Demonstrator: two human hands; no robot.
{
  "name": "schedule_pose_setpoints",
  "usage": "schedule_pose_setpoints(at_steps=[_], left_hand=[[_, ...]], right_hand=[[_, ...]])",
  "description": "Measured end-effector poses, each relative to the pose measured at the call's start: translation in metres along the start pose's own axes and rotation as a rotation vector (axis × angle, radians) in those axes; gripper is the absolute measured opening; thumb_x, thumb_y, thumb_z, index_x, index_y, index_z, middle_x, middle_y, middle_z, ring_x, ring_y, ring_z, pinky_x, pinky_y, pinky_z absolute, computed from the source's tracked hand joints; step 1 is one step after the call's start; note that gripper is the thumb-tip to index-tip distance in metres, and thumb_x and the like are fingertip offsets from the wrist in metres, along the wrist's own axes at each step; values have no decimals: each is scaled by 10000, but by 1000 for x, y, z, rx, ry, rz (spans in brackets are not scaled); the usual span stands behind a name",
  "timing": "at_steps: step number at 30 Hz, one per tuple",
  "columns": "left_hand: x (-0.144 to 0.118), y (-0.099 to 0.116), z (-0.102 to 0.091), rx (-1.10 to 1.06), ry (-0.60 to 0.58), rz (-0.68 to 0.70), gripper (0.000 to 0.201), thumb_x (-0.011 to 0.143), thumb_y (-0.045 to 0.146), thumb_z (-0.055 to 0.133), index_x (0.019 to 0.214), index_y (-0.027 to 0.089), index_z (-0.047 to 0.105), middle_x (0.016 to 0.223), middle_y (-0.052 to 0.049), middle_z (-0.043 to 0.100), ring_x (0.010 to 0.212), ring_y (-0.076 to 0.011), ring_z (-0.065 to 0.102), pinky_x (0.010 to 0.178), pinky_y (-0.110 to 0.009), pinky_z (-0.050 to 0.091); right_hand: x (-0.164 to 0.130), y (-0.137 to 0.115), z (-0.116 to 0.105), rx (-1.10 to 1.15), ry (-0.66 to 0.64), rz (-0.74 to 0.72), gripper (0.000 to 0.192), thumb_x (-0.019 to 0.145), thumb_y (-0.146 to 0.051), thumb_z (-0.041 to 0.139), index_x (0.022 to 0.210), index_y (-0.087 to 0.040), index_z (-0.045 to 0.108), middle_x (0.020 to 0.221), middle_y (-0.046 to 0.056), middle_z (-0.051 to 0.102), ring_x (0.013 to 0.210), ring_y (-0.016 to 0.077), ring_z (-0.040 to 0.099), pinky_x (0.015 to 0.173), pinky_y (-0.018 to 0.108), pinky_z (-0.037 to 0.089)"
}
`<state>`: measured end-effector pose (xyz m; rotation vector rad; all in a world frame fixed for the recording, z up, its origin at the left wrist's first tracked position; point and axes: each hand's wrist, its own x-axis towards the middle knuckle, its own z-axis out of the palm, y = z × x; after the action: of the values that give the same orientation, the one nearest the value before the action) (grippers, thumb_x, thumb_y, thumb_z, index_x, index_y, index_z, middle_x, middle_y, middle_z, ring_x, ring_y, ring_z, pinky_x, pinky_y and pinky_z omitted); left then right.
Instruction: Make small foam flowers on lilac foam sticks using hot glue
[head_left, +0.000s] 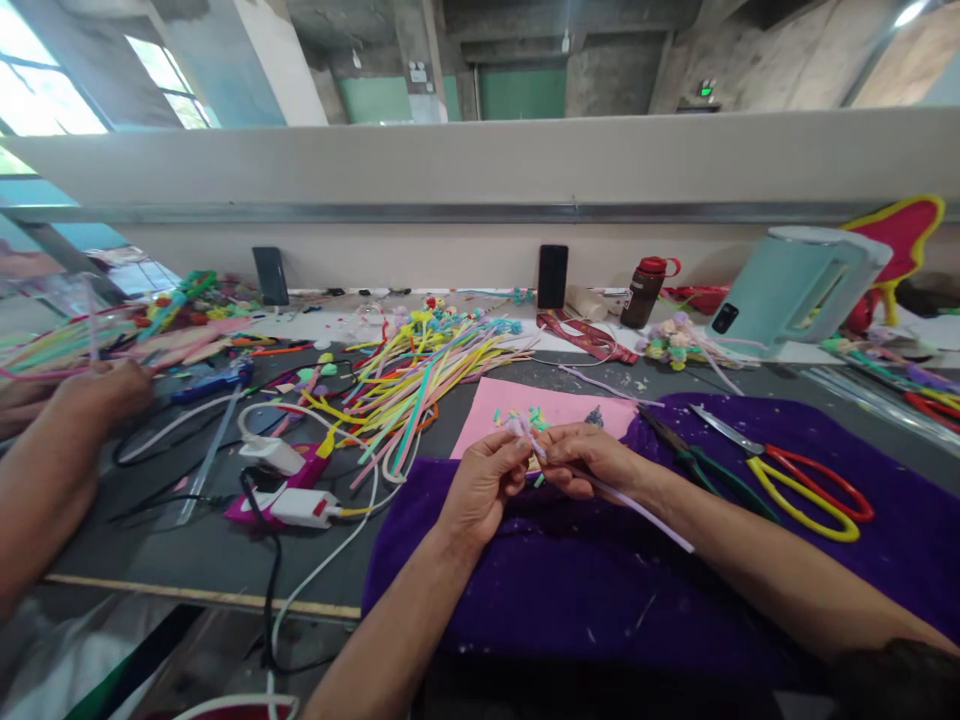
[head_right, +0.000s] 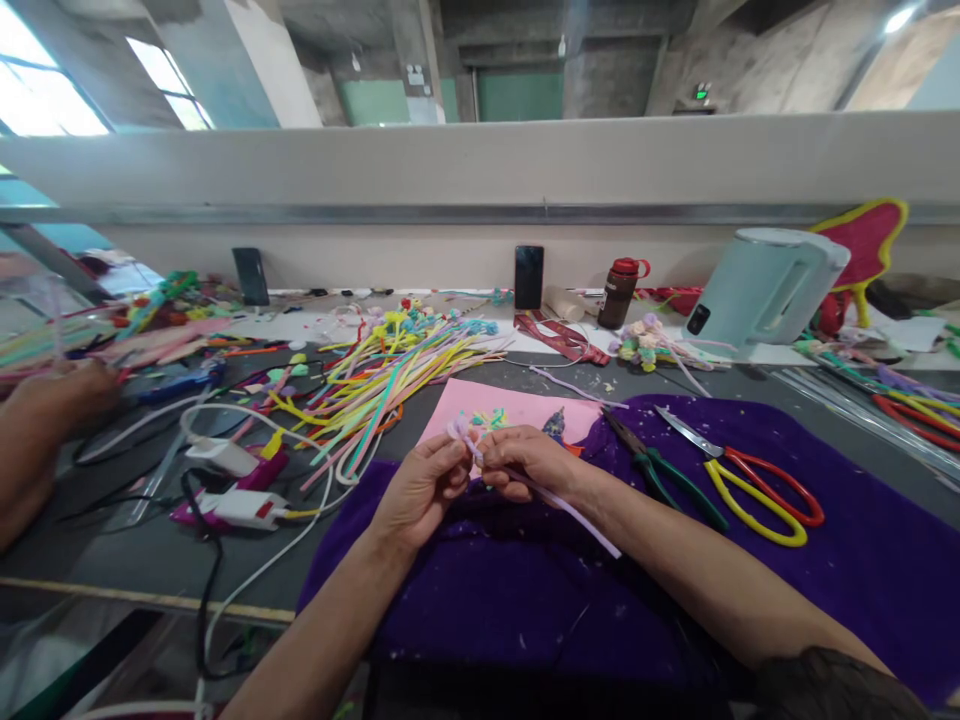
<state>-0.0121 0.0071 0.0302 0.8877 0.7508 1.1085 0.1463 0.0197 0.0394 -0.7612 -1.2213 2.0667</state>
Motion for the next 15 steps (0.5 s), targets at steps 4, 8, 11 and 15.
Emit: schedule_pose_setpoints(at_steps=[4, 8, 11, 15], left_hand=[[-1, 0, 2, 5, 18, 21, 170, 671, 264, 697, 705, 111, 632, 523, 40, 447, 429, -20, 341, 377, -149, 212], [-1, 0, 4, 35, 72, 60, 175, 641, 269, 716, 696, 117, 647, 508, 42, 455, 418, -23, 329, 372, -155, 207], [-2, 0, 5, 53, 89, 77, 199, 627, 268, 725, 746, 119, 669, 531, 37, 478, 423, -23, 331, 375, -155, 218], [-3, -1, 5, 63, 105, 77, 211, 636, 277, 717, 763, 114, 676, 513, 38, 467, 433, -31, 350, 376, -155, 233]], right_hand=[[0, 2, -1, 0, -9, -5, 95, 692, -206, 565, 705, -129, 511, 474, -54, 454, 293, 21, 323, 292, 137, 202], [1, 4, -1, -6, -8, -8, 110, 695, -224, 566, 715, -129, 515, 480, -53, 460, 291, 23, 334, 291, 139, 200], [2, 5, -1, 0, -5, -15, 96, 694, -210, 564, 711, -128, 516, 484, -52, 462, 291, 22, 334, 291, 140, 196], [2, 6, 0, 25, 8, -12, 85, 690, -195, 569, 709, -129, 518, 480, -52, 456, 305, 23, 325, 290, 137, 193]])
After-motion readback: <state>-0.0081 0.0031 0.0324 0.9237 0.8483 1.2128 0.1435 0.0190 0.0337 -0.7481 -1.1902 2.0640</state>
